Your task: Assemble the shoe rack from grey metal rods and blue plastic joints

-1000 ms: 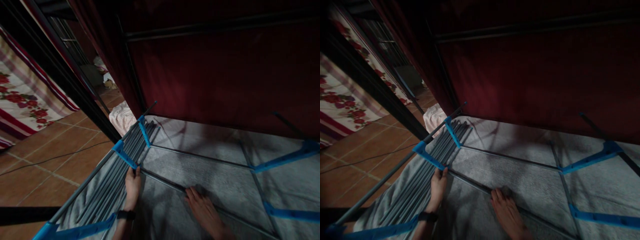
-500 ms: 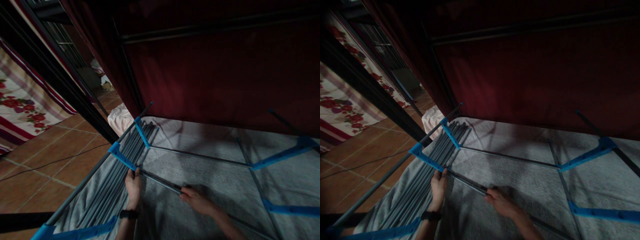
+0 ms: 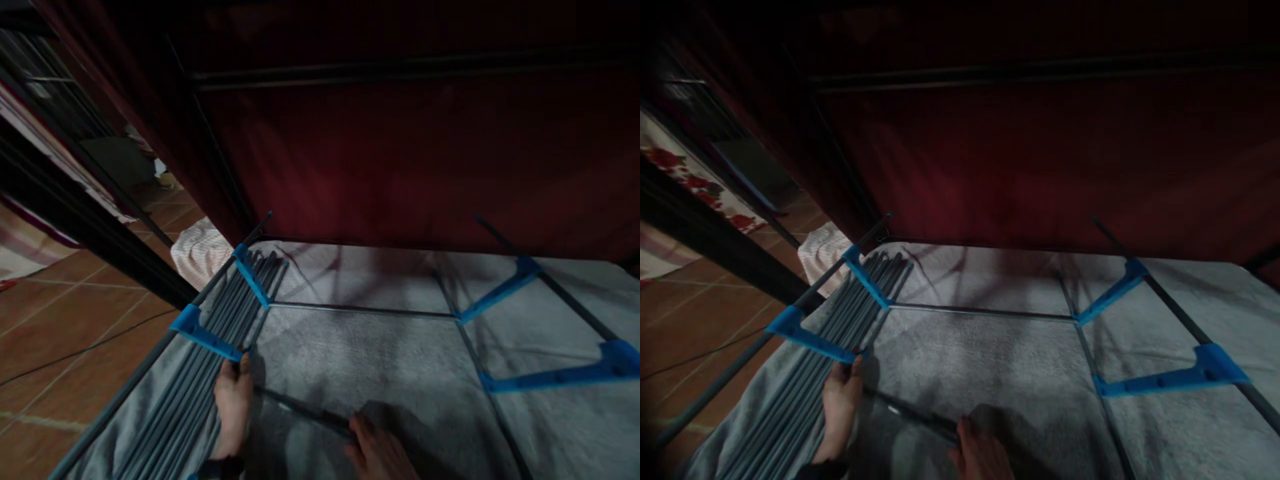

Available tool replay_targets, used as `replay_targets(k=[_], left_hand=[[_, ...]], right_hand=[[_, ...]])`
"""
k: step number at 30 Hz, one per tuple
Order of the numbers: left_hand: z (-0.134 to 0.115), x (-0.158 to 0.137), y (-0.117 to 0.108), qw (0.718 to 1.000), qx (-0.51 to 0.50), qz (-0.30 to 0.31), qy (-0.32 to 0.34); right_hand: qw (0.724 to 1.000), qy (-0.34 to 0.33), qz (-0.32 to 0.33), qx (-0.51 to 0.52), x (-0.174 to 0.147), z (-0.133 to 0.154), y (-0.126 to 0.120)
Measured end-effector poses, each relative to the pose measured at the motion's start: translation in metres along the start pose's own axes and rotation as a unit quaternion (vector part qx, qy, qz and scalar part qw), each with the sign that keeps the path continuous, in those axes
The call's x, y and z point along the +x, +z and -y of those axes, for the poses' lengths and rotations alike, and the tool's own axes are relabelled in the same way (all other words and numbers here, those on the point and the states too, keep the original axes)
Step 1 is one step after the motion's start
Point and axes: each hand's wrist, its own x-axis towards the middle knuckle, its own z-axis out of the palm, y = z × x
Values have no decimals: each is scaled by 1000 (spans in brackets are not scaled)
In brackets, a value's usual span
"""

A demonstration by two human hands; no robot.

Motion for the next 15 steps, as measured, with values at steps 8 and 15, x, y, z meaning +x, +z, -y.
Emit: replay_targets(k=[8, 15], left_hand=[[-9, 6, -4, 999, -18, 23, -45], [-21, 6, -7, 998, -61, 19, -23]], right_hand=[[995, 29, -33, -87, 37, 64, -38], [993, 65, -68, -69, 26, 40, -21]])
